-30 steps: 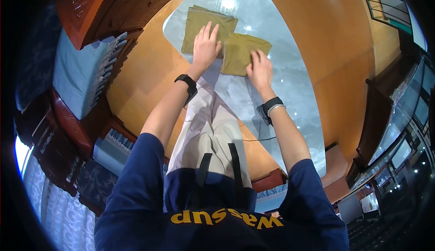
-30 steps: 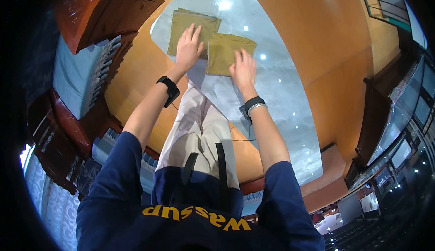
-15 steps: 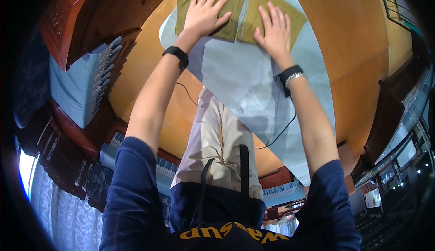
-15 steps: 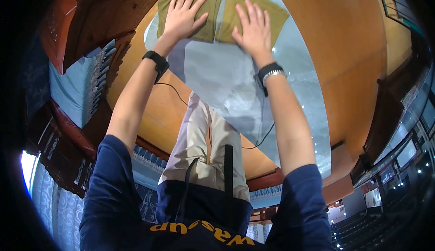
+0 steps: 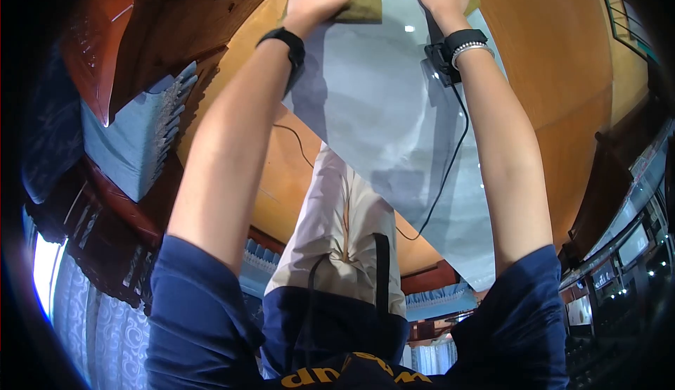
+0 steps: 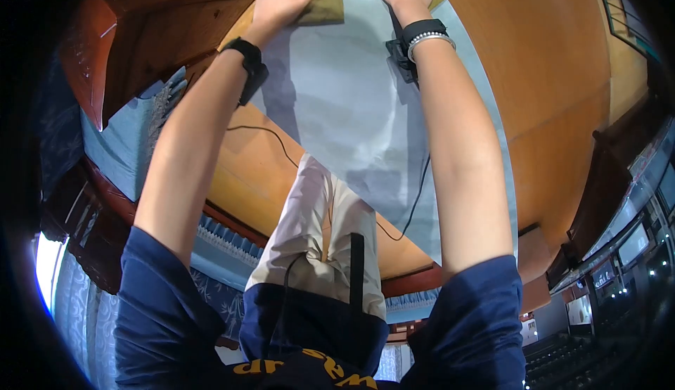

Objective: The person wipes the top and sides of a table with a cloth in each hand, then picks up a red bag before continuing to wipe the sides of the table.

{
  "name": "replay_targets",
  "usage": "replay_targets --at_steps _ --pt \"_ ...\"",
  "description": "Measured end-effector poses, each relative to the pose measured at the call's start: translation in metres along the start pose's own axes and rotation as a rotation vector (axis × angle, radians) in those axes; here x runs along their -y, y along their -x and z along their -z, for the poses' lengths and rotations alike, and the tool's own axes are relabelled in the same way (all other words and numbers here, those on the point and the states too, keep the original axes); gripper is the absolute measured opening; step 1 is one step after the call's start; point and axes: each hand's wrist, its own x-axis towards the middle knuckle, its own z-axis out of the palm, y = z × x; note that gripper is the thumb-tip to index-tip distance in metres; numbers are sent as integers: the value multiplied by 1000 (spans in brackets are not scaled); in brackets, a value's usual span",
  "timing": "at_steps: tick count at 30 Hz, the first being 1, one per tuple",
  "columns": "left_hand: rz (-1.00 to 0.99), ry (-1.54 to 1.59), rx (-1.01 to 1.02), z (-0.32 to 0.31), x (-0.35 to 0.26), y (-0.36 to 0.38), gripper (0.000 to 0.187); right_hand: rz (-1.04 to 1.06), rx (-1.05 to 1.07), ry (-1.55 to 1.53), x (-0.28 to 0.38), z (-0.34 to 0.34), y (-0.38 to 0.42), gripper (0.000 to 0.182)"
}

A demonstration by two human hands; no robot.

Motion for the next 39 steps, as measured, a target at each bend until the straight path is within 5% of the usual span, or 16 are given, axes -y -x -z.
replay_targets --at_steps 2,4,6,7,12,18,26,31,39 --pt "-54 84 -140 -5 7 -1 37 192 -177 -200 -21 -5 10 56" --pt "-100 42 -105 2 6 6 44 92 -169 -119 -54 -17 29 55" --pt "73 -160 48 -6 27 25 47 13 -174 -30 -92 -23 62 53" --pt "-67 -222 -121 -11 40 39 39 29 -199 -22 -110 -19 85 52" --pt "62 -268 -356 -12 63 121 43 -10 -213 16 -168 -17 166 59" --pt "183 -195 -367 -9 62 133 39 -11 -233 73 -135 -23 139 65" --pt "165 -210 -412 -15 74 132 40 124 -335 115 16 -54 37 65" --pt "194 -181 -387 -16 77 131 39 419 -180 17 52 -64 84 63" --pt "171 -310 -481 -24 92 132 37 422 81 -48 0 -69 254 62"
